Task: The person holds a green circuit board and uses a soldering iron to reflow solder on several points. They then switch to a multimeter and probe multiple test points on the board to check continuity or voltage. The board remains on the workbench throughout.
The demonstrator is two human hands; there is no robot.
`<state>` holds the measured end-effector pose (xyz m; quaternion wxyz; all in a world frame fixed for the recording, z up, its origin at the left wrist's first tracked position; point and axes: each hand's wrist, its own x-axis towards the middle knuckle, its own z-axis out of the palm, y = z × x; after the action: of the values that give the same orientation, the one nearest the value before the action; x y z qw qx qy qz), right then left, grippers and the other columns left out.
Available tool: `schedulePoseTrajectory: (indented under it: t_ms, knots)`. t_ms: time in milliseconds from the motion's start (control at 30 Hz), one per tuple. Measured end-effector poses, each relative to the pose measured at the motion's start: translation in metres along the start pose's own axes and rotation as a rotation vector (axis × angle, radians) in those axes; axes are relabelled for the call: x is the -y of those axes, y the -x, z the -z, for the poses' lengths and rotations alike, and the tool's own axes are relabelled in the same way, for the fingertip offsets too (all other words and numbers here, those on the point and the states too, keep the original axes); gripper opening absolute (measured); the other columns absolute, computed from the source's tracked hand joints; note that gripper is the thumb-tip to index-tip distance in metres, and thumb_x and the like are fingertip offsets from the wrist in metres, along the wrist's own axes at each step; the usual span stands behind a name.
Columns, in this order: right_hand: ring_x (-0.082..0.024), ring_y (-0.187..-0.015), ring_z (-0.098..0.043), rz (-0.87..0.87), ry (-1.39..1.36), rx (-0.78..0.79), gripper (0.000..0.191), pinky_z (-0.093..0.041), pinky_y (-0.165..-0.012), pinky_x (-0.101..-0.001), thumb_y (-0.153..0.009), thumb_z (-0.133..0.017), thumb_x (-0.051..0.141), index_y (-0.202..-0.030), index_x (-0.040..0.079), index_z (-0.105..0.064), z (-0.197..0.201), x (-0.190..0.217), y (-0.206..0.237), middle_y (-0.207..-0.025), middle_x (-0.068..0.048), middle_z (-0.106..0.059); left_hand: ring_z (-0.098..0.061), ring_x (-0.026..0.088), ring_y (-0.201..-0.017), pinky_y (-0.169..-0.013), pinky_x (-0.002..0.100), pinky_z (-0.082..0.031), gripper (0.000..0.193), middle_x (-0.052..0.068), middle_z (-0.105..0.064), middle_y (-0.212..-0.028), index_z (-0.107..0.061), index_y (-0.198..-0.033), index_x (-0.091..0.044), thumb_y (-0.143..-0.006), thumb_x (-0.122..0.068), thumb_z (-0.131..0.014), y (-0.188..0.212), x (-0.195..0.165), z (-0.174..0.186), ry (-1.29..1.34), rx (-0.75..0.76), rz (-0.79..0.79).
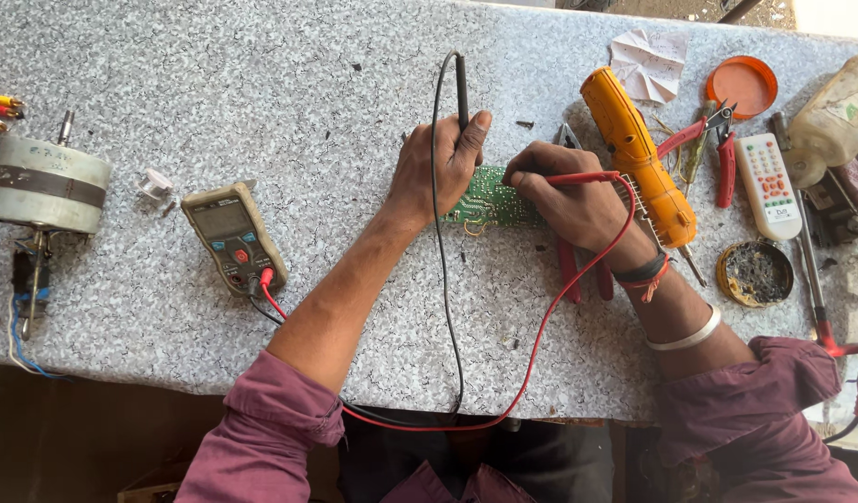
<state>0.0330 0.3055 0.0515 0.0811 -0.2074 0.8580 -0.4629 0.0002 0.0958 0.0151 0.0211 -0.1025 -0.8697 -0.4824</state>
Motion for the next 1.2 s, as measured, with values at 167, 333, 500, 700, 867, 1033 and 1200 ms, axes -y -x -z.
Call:
schedulePoseTrajectory:
  t_ms: [167,333,500,700,867,1033,1200]
  knots:
    - [-0.016,-0.077,-0.069,-0.014,-0.010,0.002,0.023,-0.055,-0.069,-0.0316,-0.094,-0.061,0.017,-0.106,0.000,-0.071,-0.0001,-0.0004,-0.0003,-0.086,-0.009,-0.073,-0.070,0.020,-0.052,-0.052,0.039,-0.053,0.068,0.005,-0.066,-0.053,-0.069,-0.071,-0.010,-0.103,-0.062,-0.038,0.0010,-0.0022,0.0010,-0.013,-0.012,-0.006]
    - [-0.016,-0.080,-0.070,0.042,-0.018,-0.004,0.022,-0.055,-0.072,-0.0316,-0.095,-0.061,0.016,-0.105,0.000,-0.071,0.0005,-0.0023,0.0006,-0.088,-0.009,-0.073,-0.070,0.020,-0.052,-0.052,0.039,-0.053,0.068,0.004,-0.066,-0.054,-0.069,-0.071,-0.010,-0.103,-0.061,-0.038,0.0021,-0.0045,0.0016,-0.006,-0.004,-0.010]
    - [-0.015,-0.077,-0.069,0.006,-0.006,0.008,0.023,-0.055,-0.069,-0.0318,-0.095,-0.061,0.018,-0.105,0.000,-0.071,0.0016,-0.0013,0.0011,-0.086,-0.008,-0.072,-0.070,0.020,-0.051,-0.051,0.039,-0.052,0.068,0.004,-0.065,-0.053,-0.069,-0.070,-0.010,-0.103,-0.061,-0.037,0.0021,-0.0057,0.0013,-0.009,0.018,0.018]
    - [-0.015,-0.077,-0.068,0.032,-0.016,0.013,0.023,-0.054,-0.069,-0.0319,-0.095,-0.061,0.018,-0.106,0.000,-0.071,0.0022,0.0000,0.0017,-0.086,-0.008,-0.072,-0.070,0.021,-0.051,-0.051,0.039,-0.052,0.068,0.005,-0.065,-0.053,-0.070,-0.071,-0.010,-0.103,-0.060,-0.037,0.0033,-0.0067,0.0016,-0.008,0.002,0.008]
    - [-0.016,-0.077,-0.068,0.015,-0.003,0.007,0.023,-0.055,-0.069,-0.0322,-0.095,-0.061,0.018,-0.105,0.001,-0.071,0.0019,-0.0017,0.0011,-0.086,-0.009,-0.072,-0.070,0.020,-0.053,-0.053,0.039,-0.052,0.068,0.005,-0.066,-0.054,-0.070,-0.071,-0.009,-0.103,-0.061,-0.039,0.0037,-0.0075,0.0014,-0.011,-0.004,0.005]
    - [-0.016,-0.078,-0.069,0.042,-0.008,-0.001,0.022,-0.055,-0.071,-0.0316,-0.094,-0.061,0.017,-0.104,0.000,-0.071,0.0025,-0.0015,0.0007,-0.087,-0.009,-0.073,-0.071,0.020,-0.054,-0.054,0.038,-0.053,0.068,0.005,-0.067,-0.055,-0.070,-0.072,-0.009,-0.103,-0.061,-0.039,0.0033,-0.0080,0.0014,-0.007,-0.002,0.006]
    - [-0.015,-0.078,-0.069,0.044,-0.051,-0.141,0.021,-0.055,-0.070,-0.0311,-0.094,-0.061,0.016,-0.099,-0.001,-0.072,0.0016,0.0005,0.0045,-0.084,-0.009,-0.073,-0.072,0.020,-0.055,-0.055,0.039,-0.054,0.069,0.005,-0.067,-0.056,-0.070,-0.072,-0.007,-0.103,-0.061,-0.040,0.0024,-0.0088,0.0018,-0.018,-0.031,-0.023]
